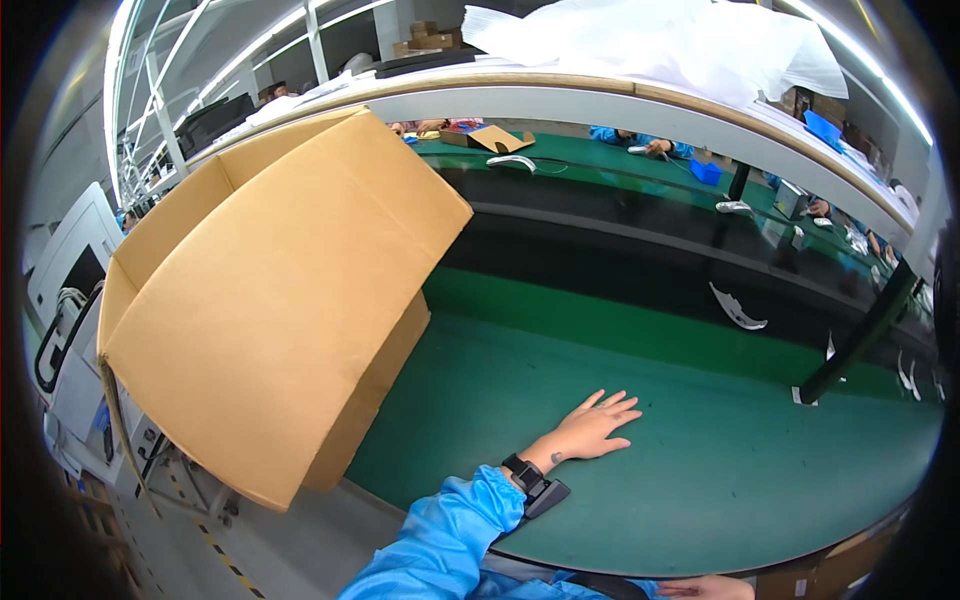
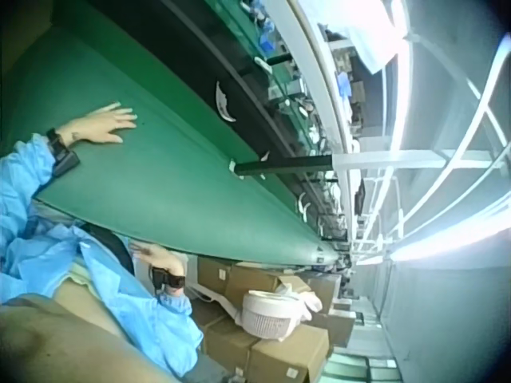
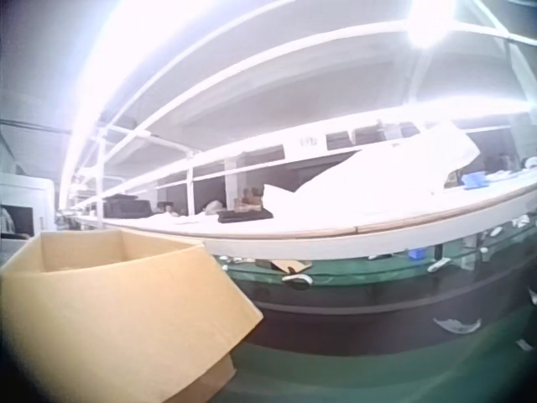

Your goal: Packing white plastic components into a cardboard box and organizing the assembly line workstation.

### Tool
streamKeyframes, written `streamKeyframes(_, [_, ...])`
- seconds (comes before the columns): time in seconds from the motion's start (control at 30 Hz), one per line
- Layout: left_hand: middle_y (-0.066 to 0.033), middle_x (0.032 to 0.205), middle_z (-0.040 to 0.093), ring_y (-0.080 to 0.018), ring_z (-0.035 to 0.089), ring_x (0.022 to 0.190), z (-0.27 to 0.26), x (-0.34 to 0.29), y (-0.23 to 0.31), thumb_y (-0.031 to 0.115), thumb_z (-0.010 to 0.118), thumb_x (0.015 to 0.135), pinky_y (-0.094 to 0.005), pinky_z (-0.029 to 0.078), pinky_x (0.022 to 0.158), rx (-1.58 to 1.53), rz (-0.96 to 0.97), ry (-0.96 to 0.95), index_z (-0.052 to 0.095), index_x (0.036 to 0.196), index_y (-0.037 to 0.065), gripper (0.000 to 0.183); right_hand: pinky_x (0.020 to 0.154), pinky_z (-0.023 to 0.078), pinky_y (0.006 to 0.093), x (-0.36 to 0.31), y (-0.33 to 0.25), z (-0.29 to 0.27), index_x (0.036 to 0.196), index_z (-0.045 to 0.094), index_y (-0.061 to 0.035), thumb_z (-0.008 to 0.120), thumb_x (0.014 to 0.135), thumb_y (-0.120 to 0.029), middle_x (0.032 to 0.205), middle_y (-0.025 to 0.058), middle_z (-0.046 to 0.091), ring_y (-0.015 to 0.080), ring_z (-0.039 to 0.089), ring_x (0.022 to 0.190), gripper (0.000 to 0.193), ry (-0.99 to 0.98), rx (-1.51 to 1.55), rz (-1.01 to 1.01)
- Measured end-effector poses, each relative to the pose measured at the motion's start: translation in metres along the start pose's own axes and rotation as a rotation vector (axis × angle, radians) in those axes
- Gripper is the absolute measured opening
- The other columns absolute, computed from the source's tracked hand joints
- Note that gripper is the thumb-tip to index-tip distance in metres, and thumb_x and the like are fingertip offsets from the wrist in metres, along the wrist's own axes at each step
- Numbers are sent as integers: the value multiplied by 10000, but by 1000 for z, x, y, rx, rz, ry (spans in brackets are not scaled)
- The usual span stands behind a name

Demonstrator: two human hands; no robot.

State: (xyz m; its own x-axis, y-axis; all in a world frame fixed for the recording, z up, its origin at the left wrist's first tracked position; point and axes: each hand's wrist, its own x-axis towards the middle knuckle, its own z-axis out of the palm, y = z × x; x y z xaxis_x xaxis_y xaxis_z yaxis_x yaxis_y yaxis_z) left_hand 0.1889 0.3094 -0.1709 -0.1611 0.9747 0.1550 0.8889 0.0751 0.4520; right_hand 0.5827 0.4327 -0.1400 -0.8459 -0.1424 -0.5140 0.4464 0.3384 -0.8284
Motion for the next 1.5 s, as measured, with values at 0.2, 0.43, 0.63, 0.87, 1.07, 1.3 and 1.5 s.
streamKeyframes(0.2, [-86, 1494, 310, -255, 225, 1405, 0, -9, -7, 376, 536, 902, -464, 120, 1154, 47, -39, 0, 406, 1392, 139, 559, 1034, 374, 361, 50, -64, -54, 1264, 529, -22, 624, 879, -253, 1314, 196, 509, 318, 497, 1213, 458, 150, -331, -285])
streamKeyframes(0.43, [-89, 1516, 252, -270, 169, 1419, 5, -22, 14, 365, 453, 950, -492, 117, 1147, 162, -140, 2, 331, 1431, 140, 545, 1070, 154, 642, 132, -49, -133, 1467, 232, -132, 623, 805, -469, 1530, 214, 104, 466, 62, 1393, 839, 720, -785, 246])
streamKeyframes(0.63, [-88, 1533, 204, -270, 138, 1426, 2, -24, 28, 357, 419, 967, -490, 88, 1153, 152, -179, -73, 287, 1448, 127, 549, 1085, -35, 620, 163, -48, -185, 1496, 115, -126, 613, 702, -687, 1553, 174, -40, 344, -57, 1433, 1093, 749, -671, 288])
streamKeyframes(0.87, [-102, 1532, 195, -280, 129, 1428, 3, -23, 22, 378, 413, 965, -502, 90, 1149, 153, -151, -86, 267, 1454, 104, 579, 1086, -1, 623, 201, -51, -188, 1488, 93, -64, 566, 787, -631, 1546, 204, -18, 350, -30, 1432, 1019, 896, -667, 400])
streamKeyframes(1.07, [-137, 1484, 301, -323, 264, 1374, -11, -18, 35, 389, 472, 937, -534, 210, 1100, 291, -78, 19, 350, 1414, 100, 571, 1083, 74, 612, 208, -48, -189, 1415, 262, 17, 593, 816, -549, 1497, 227, 185, 353, 146, 1402, 888, 1090, -728, 166])
streamKeyframes(1.3, [-95, 1500, 287, -303, 252, 1384, 2, -11, 35, 420, 488, 928, -522, 169, 1119, 182, -111, 17, 340, 1430, 155, 587, 1125, 66, 537, 210, -43, -192, 1423, 245, 45, 544, 847, -552, 1513, 210, 188, 330, 120, 1423, 882, 1051, -714, 205])
streamKeyframes(1.5, [-75, 1521, 250, -284, 191, 1410, 3, -4, 52, 428, 473, 932, -492, 103, 1143, 172, -151, -58, 331, 1437, 167, 586, 1142, 63, 486, 195, -32, -199, 1412, 307, 14, 572, 826, -543, 1500, 180, 254, 285, 162, 1420, 851, 1107, -719, 88])
